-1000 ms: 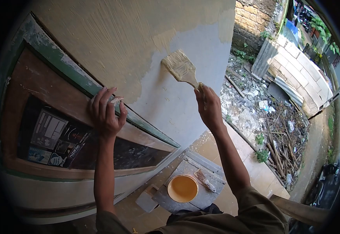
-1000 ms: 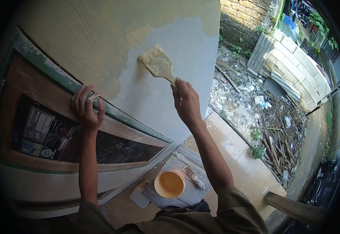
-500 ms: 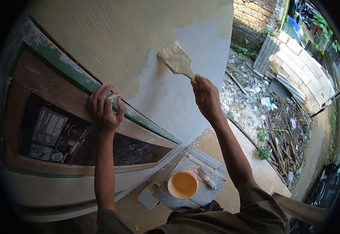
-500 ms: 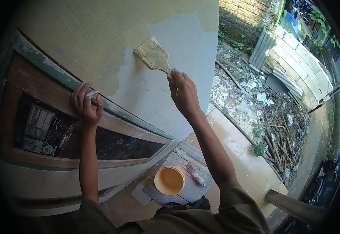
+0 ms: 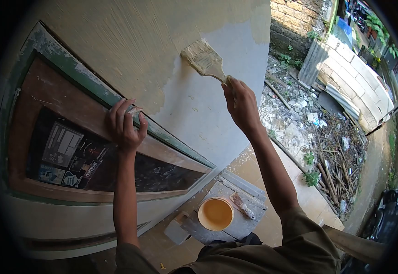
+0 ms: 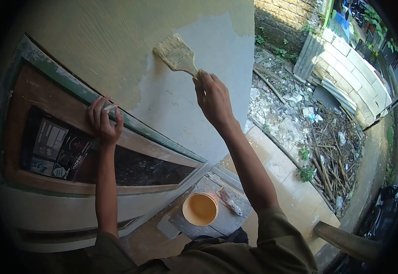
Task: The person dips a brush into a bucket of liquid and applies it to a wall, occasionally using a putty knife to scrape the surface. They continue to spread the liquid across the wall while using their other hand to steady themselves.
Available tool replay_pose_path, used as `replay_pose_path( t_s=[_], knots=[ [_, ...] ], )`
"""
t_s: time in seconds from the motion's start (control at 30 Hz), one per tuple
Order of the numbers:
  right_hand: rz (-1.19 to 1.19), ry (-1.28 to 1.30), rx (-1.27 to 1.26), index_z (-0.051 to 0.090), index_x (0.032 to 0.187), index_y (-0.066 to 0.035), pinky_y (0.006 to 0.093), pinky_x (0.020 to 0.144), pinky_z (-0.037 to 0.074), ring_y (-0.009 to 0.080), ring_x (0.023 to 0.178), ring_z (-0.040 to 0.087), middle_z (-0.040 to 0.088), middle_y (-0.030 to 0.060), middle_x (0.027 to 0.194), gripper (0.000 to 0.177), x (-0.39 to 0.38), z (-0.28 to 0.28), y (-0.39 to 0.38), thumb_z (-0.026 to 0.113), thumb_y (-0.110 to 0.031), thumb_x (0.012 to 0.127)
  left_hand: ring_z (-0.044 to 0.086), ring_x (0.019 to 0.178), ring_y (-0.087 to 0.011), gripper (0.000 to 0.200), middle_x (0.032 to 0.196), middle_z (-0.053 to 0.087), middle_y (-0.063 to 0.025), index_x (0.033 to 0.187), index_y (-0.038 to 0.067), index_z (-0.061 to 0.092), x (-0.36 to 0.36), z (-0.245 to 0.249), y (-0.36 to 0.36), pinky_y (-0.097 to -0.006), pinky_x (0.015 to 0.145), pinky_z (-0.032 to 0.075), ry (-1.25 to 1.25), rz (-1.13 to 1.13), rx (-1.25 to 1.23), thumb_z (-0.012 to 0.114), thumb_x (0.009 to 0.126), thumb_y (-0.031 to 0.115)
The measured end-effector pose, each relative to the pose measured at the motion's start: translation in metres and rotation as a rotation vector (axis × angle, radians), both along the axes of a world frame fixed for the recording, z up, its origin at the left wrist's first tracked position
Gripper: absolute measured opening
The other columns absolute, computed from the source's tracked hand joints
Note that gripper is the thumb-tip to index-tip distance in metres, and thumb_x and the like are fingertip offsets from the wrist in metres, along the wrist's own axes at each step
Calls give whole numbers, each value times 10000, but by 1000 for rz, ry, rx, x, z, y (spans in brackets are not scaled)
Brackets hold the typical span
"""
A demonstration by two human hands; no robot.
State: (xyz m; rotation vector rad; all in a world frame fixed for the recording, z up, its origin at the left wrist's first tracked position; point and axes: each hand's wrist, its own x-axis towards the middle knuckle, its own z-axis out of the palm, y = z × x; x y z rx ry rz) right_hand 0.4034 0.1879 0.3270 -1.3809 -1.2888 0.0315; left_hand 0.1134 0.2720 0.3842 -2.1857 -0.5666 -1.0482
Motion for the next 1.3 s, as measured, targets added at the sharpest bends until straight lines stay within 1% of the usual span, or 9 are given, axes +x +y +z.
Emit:
replay_pose_path(
  t_s=[0.17, 0.3, 0.43, 0.53, 0.6, 0.77, 0.9, 1.07, 1.3],
  knots=[
    [-21, -18, -109, 563, 1008, 19, 436, 622, 447, 371, 681, 567, 580, 184, 787, 174, 2, -30, -25, 565, -132, 920, 539, 1059, -308, 109, 1084, 604, -101, 877, 43, 592, -1, 0, 0, -430, 919, 410, -11, -7, 1, 567, 838, 141],
    [-40, 29, -65, 565, 1004, 14, 417, 613, 455, 368, 689, 577, 590, 187, 804, 162, 1, 8, -30, 557, -129, 929, 539, 1054, -310, 113, 1081, 602, -105, 882, 40, 593, -1, -2, 2, -431, 915, 410, -16, -6, 13, 568, 833, 138],
    [-29, -22, 115, 552, 1009, 14, 432, 613, 451, 376, 678, 568, 572, 194, 782, 166, -3, 32, -7, 559, -129, 926, 538, 1056, -311, 113, 1082, 601, -107, 883, 40, 593, 0, 0, 0, -431, 914, 409, -26, -8, 1, 570, 827, 136],
    [-31, -31, 66, 557, 1015, 22, 452, 630, 451, 382, 698, 571, 575, 200, 799, 182, -8, 19, 0, 556, -136, 926, 533, 1052, -312, 115, 1081, 599, -110, 882, 40, 591, -1, 1, 0, -430, 915, 406, -22, -9, 7, 575, 821, 136],
    [-24, -25, -7, 565, 1019, 27, 438, 631, 450, 382, 701, 572, 583, 204, 807, 185, -8, -4, -5, 558, -135, 929, 556, 1011, -276, 118, 1042, 610, -81, 798, 41, 567, 0, 1, -2, -396, 872, 430, -32, -3, 30, 579, 823, 156],
    [-31, -23, -169, 568, 1015, 27, 428, 637, 449, 389, 727, 578, 593, 205, 825, 178, 2, -48, -25, 545, -130, 934, 554, 984, -275, 102, 1025, 607, -77, 800, 50, 574, 1, 2, -3, -394, 850, 434, -37, 6, 39, 585, 813, 151],
    [-60, 22, -79, 562, 993, 23, 411, 630, 454, 376, 703, 574, 594, 195, 815, 168, 6, -23, -30, 536, -135, 943, 550, 973, -277, 97, 1019, 606, -76, 810, 50, 575, 0, 1, -3, -394, 844, 435, -34, 10, 44, 589, 808, 146],
    [-39, -31, 35, 555, 1008, 21, 443, 633, 453, 385, 702, 573, 590, 202, 810, 175, 8, 13, -6, 556, -134, 926, 531, 998, -303, 123, 1023, 588, -100, 869, 37, 579, -2, -3, 0, -421, 890, 408, -30, -4, 11, 585, 797, 137],
    [-8, -32, -138, 558, 1004, 26, 446, 631, 451, 391, 709, 570, 583, 208, 798, 181, 5, -43, -12, 550, -137, 925, 524, 999, -305, 120, 1014, 584, -106, 857, 26, 569, 0, 0, -2, -423, 885, 411, -26, -14, 5, 582, 792, 126]
  ],
)
